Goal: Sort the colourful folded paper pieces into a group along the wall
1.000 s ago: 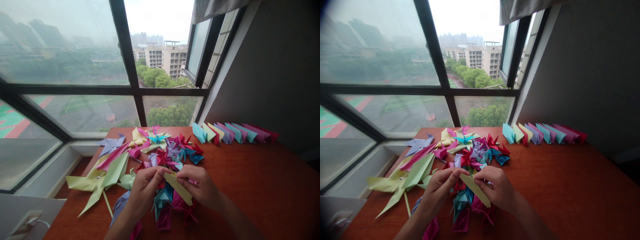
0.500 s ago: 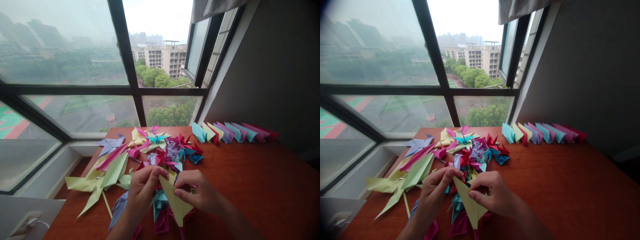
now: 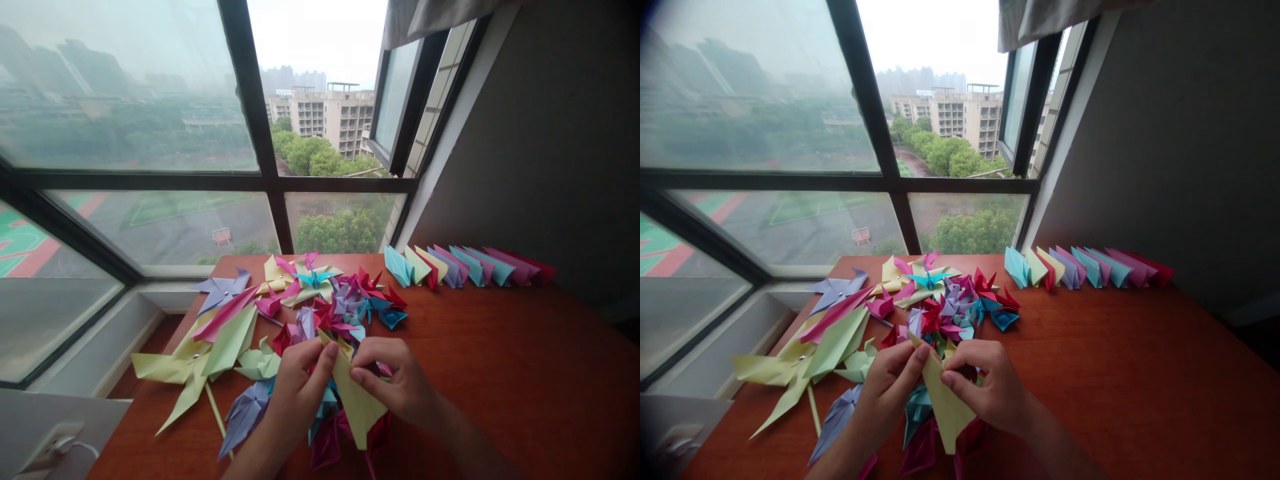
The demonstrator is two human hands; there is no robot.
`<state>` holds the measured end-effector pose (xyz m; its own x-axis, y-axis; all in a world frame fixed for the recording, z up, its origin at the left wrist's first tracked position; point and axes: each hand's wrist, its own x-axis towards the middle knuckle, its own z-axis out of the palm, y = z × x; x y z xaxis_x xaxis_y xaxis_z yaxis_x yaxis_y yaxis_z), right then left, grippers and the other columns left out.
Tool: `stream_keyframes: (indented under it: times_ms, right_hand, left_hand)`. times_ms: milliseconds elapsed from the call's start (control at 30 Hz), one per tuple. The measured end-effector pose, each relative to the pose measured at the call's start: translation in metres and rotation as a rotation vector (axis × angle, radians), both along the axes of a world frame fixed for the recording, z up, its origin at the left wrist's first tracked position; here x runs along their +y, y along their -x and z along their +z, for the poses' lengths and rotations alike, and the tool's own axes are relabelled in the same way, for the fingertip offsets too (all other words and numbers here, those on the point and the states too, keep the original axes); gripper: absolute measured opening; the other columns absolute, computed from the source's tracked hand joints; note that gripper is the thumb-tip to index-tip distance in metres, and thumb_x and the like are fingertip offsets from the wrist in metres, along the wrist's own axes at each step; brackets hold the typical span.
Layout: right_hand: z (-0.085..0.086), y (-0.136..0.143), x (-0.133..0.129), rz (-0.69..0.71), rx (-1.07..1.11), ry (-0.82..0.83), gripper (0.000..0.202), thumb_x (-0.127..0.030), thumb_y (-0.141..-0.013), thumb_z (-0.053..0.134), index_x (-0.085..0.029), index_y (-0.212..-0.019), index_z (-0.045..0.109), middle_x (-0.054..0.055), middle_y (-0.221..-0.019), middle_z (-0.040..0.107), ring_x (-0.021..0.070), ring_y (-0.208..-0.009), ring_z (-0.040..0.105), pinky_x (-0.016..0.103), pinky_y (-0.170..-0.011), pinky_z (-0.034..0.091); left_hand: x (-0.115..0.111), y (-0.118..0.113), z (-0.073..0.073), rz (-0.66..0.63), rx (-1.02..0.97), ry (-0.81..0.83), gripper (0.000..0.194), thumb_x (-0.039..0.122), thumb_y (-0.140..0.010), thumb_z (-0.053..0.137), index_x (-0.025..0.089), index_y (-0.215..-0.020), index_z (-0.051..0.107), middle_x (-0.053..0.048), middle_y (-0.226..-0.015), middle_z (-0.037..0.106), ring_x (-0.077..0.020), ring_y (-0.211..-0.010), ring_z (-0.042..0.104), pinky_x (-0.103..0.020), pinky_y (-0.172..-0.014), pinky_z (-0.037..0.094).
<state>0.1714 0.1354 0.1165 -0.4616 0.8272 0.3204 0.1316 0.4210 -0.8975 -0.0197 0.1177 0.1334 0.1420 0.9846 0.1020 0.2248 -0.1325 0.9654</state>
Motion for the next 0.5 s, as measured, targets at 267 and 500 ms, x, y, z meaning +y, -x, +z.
stream_keyframes:
  times_ms: [267,500]
  right_hand:
    - [0.0,-0.003,0.001,0.116,0.099,0.168,0.039,-0.052,-0.095,0.054,-0.017,-0.082,0.065,0.002,-0.072,0.06,0.0136,-0.066,0.054,0.025,-0.061,0.041]
    - [-0.003,-0.001,-0.007,0.101,0.038,0.131,0.034,-0.045,-0.094,0.057,-0.017,-0.075,0.062,-0.001,-0.067,0.059,0.0116,-0.063,0.051,0.024,-0.062,0.039]
  left_hand:
    - [-0.006,-0.001,0.011,-0.265,0.143,0.019,0.046,0.038,-0.099,0.048,0.02,-0.059,0.035,0.005,-0.056,0.031,-0.0106,-0.054,0.032,-0.025,-0.052,0.025]
    - [-0.01,-0.003,0.019,-0.491,0.256,0.114,0.035,0.021,-0.096,0.045,0.019,-0.062,0.037,0.005,-0.058,0.034,-0.0101,-0.055,0.033,-0.025,-0.053,0.024]
